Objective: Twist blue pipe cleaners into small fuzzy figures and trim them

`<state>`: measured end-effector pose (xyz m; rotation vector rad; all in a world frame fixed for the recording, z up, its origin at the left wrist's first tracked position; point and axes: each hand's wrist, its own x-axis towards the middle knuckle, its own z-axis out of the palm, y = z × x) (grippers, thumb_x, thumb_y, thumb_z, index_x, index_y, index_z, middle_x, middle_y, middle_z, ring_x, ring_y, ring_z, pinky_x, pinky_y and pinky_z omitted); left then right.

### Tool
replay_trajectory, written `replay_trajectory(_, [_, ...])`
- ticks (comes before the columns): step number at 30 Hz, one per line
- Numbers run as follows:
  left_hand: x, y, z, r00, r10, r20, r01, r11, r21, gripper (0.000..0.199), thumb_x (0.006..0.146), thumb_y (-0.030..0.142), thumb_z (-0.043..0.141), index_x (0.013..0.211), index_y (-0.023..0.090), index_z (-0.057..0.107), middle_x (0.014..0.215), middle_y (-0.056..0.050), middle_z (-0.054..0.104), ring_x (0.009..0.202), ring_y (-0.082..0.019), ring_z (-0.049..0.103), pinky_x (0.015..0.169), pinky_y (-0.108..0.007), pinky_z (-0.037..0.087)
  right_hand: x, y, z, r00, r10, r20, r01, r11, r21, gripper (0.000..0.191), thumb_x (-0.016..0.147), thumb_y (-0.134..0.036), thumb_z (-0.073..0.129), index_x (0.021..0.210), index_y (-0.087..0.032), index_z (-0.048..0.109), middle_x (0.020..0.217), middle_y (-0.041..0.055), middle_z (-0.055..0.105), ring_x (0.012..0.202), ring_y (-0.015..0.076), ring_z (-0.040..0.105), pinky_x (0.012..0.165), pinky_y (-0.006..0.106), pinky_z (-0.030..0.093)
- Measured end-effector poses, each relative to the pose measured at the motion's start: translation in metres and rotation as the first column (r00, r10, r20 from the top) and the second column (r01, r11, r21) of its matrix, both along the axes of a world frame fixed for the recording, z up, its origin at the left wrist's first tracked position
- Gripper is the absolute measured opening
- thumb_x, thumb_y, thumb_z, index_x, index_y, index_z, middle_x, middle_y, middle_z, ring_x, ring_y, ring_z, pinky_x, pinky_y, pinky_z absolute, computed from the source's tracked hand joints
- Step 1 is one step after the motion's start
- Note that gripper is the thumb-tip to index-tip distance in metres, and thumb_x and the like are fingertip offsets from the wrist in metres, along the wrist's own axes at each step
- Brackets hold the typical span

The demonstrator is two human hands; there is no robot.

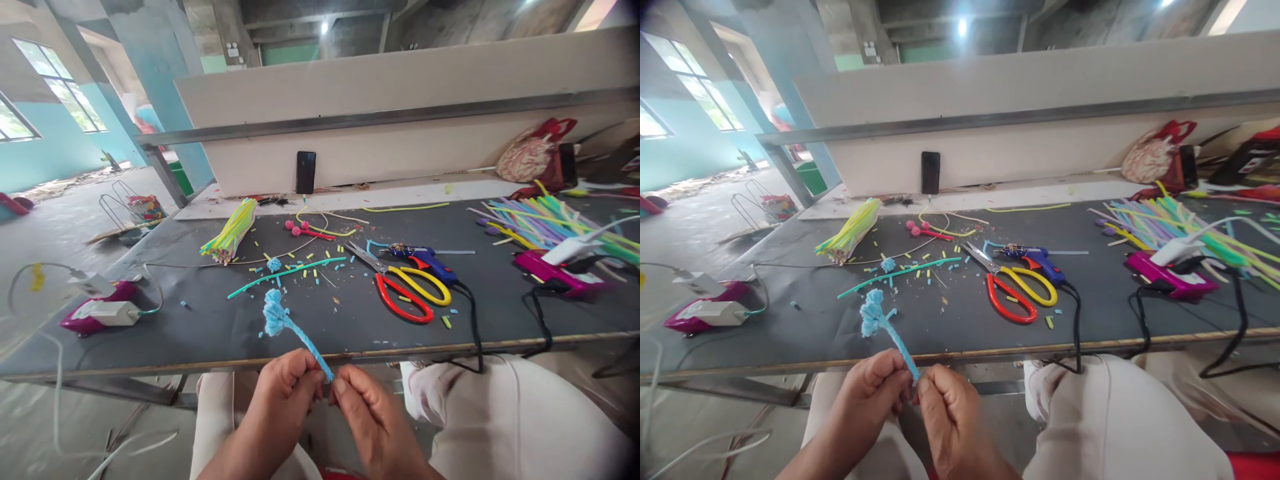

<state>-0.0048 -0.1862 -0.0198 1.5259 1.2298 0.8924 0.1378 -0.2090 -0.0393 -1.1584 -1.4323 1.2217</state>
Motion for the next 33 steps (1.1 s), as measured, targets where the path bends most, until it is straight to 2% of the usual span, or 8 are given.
replay_trajectory(3, [0.001,0.001,-0.001,1.000,0.023,0.017,-0.025,0.996,0.085,0.022,0.078,0.016,0.049,0.056,0.017,0.051,0.051,0.004,0.049,0.049,-0.008,0.046,0.051,-0.018,0.038,-0.008,-0.001,0.003,0.894,-0.041,-0.447,-0.102,0.951,-0.292,0.035,0.085,-0.043,0.048,0.060,-0.020,0.042,0.057,-0.0046,0.034,0.055,0.0115,0.032,0.053,0.024,0.030])
replay_trajectory(5, [0.001,0.001,-0.001,0.996,-0.007,0.092,0.005,1.000,0.029,0.019,0.078,0.016,0.049,0.060,0.017,0.055,0.051,0.004,0.052,0.048,-0.008,0.047,0.050,-0.017,0.038,-0.012,0.001,0.006,0.791,-0.079,-0.607,-0.167,0.926,-0.339,0.036,0.083,-0.042,0.054,0.057,-0.020,0.042,0.056,-0.0047,0.035,0.055,0.0111,0.032,0.055,0.024,0.030])
replay_trajectory(12, [-0.003,0.001,0.002,0.957,-0.074,0.281,0.121,0.980,-0.155,0.012,0.078,0.018,0.050,0.071,0.016,0.059,0.056,0.001,0.059,0.052,-0.009,0.052,0.052,-0.018,0.041,-0.013,0.001,0.010,0.688,-0.101,-0.719,-0.230,0.909,-0.348,0.037,0.079,-0.040,0.063,0.055,-0.016,0.048,0.055,-0.0035,0.041,0.053,0.0089,0.033,0.055,0.024,0.028])
replay_trajectory(17, [-0.005,0.002,0.005,0.997,-0.070,-0.027,0.074,0.983,0.171,0.019,0.077,0.011,0.048,0.065,0.017,0.061,0.057,0.003,0.057,0.055,-0.008,0.050,0.055,-0.016,0.039,-0.014,-0.002,0.012,0.554,-0.103,-0.826,-0.374,0.856,-0.358,0.032,0.077,-0.030,0.063,0.054,-0.016,0.046,0.048,-0.0076,0.033,0.044,0.0059,0.025,0.049,0.022,0.023])
replay_trajectory(21, [-0.005,-0.003,0.002,0.982,0.101,-0.161,-0.018,0.895,0.446,0.021,0.077,0.008,0.048,0.060,0.018,0.055,0.052,0.004,0.053,0.049,-0.007,0.046,0.051,-0.015,0.036,-0.014,0.001,0.009,0.357,-0.113,-0.927,-0.627,0.707,-0.328,0.029,0.076,-0.027,0.062,0.056,-0.017,0.045,0.044,-0.0113,0.031,0.038,0.0030,0.014,0.049,0.020,0.027])
replay_trajectory(26, [-0.006,-0.007,-0.008,0.990,0.107,-0.092,-0.056,0.899,0.434,0.021,0.080,0.011,0.048,0.062,0.019,0.054,0.054,0.005,0.055,0.050,-0.008,0.048,0.052,-0.015,0.038,-0.016,0.001,-0.001,0.190,-0.117,-0.975,-0.766,0.604,-0.222,0.033,0.075,-0.031,0.064,0.058,-0.019,0.038,0.044,-0.0123,0.032,0.037,0.0030,0.014,0.053,0.020,0.031])
replay_trajectory(29, [-0.009,-0.008,-0.011,0.997,0.044,-0.061,-0.024,0.955,0.296,0.019,0.081,0.013,0.049,0.065,0.019,0.056,0.055,0.004,0.056,0.052,-0.009,0.049,0.054,-0.016,0.041,-0.016,-0.001,-0.002,0.328,-0.053,-0.943,-0.703,0.653,-0.281,0.029,0.079,-0.032,0.060,0.060,-0.018,0.043,0.045,-0.0120,0.032,0.037,0.0026,0.015,0.054,0.021,0.033])
replay_trajectory(33, [-0.010,-0.010,-0.009,0.998,0.033,-0.047,-0.020,0.967,0.255,0.019,0.083,0.016,0.048,0.067,0.019,0.058,0.058,0.003,0.058,0.055,-0.009,0.052,0.056,-0.017,0.042,-0.009,-0.002,0.004,0.821,0.073,-0.566,-0.326,0.874,-0.361,0.032,0.083,-0.042,0.054,0.064,-0.016,0.052,0.052,-0.0057,0.042,0.045,0.0068,0.032,0.048,0.022,0.028])
